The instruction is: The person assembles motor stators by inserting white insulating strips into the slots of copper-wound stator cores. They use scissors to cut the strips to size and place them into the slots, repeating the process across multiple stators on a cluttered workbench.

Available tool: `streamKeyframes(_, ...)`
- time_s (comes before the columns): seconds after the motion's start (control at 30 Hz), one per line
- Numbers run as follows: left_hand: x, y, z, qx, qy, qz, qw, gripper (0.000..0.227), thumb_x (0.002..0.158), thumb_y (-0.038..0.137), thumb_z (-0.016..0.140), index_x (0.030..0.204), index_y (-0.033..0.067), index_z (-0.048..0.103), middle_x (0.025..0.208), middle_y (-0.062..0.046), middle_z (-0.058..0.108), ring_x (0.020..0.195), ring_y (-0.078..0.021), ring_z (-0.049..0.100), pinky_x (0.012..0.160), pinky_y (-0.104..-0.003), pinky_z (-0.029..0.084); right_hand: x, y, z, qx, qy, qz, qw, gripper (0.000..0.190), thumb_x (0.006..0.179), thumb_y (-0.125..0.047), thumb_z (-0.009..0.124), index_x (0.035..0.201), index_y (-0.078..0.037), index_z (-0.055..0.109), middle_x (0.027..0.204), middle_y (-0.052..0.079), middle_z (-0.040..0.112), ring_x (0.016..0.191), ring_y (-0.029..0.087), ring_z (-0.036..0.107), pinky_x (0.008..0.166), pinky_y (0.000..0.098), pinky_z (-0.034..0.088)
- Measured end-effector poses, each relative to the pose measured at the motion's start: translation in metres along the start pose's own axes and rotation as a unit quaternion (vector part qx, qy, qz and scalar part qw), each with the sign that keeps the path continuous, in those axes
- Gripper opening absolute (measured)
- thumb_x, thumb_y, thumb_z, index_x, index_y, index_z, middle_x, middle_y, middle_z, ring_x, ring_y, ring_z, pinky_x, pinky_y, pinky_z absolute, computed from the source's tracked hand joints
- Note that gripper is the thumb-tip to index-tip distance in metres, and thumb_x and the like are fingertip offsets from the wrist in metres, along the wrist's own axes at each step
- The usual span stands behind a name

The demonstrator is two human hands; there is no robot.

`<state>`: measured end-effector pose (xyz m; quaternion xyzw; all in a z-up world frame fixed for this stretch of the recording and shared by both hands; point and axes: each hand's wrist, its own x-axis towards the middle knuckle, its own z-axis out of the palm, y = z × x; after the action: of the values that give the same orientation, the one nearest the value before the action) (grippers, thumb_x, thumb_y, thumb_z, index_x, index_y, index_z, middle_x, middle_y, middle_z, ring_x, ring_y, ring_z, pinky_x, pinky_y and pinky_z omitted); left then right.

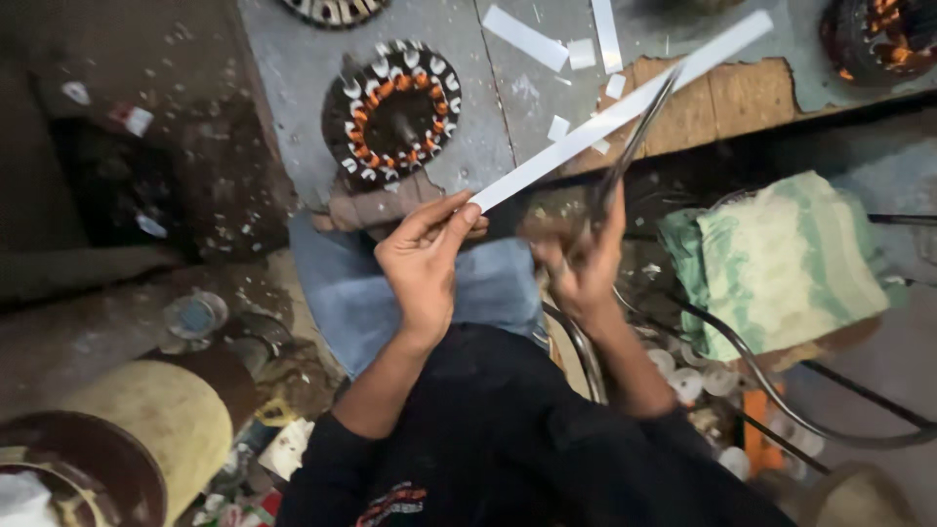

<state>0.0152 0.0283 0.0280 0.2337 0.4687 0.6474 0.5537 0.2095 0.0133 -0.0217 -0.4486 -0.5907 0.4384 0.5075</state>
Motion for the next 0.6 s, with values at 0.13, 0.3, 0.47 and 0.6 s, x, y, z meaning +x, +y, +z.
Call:
streamKeyframes(0.13, 0.014, 0.007, -0.003, 0.019, 0.011, 0.01, 1.0, 0.02, 0.095, -0.002, 0.073, 0.113, -0.0088, 0.073, 0.102, -0.014, 0.074, 0.083, -0.0172, 0.074, 0.078, -0.029, 0.064, -0.063, 0.006, -0.036, -0.074, -0.245, 0.134, 0.957, 0.096, 0.096, -0.021, 0.074, 0.166, -0.01, 0.009, 0.091, 0.009, 0.074, 0.082, 0.016, 0.074, 0.075, 0.03, 0.06)
streamKeyframes(0.3, 0.02, 0.003, -0.003, 0.008, -0.022, 0.01, 1.0, 0.018, 0.095, -0.003, 0.074, 0.112, -0.0093, 0.073, 0.104, -0.013, 0.073, 0.084, -0.0176, 0.073, 0.079, -0.029, 0.063, -0.091, 0.012, -0.043, 0.094, -0.251, 0.329, 0.905, 0.114, 0.073, -0.023, 0.091, 0.165, -0.012, 0.025, 0.074, -0.001, 0.047, 0.064, 0.011, 0.048, 0.058, 0.026, 0.04)
streamKeyframes(0.47, 0.009, 0.0, 0.002, 0.08, -0.036, 0.036, 0.996, 0.015, 0.095, -0.005, 0.074, 0.109, -0.0086, 0.074, 0.107, -0.012, 0.072, 0.084, -0.0172, 0.073, 0.078, -0.029, 0.064, -0.06, 0.017, -0.034, 0.208, -0.244, 0.333, 0.887, 0.114, 0.079, -0.031, 0.09, 0.165, -0.012, 0.017, 0.085, -0.001, 0.057, 0.073, 0.008, 0.056, 0.062, 0.0238, 0.046)
streamKeyframes(0.6, 0.005, 0.0, 0.007, 0.088, -0.033, 0.048, 0.994, 0.014, 0.096, -0.006, 0.073, 0.109, -0.0085, 0.074, 0.109, -0.012, 0.071, 0.085, -0.0168, 0.073, 0.079, -0.029, 0.065, -0.041, 0.012, -0.025, 0.255, -0.27, 0.292, 0.881, 0.114, 0.081, -0.035, 0.088, 0.168, -0.01, 0.018, 0.082, -0.002, 0.054, 0.07, 0.007, 0.051, 0.061, 0.0223, 0.041)
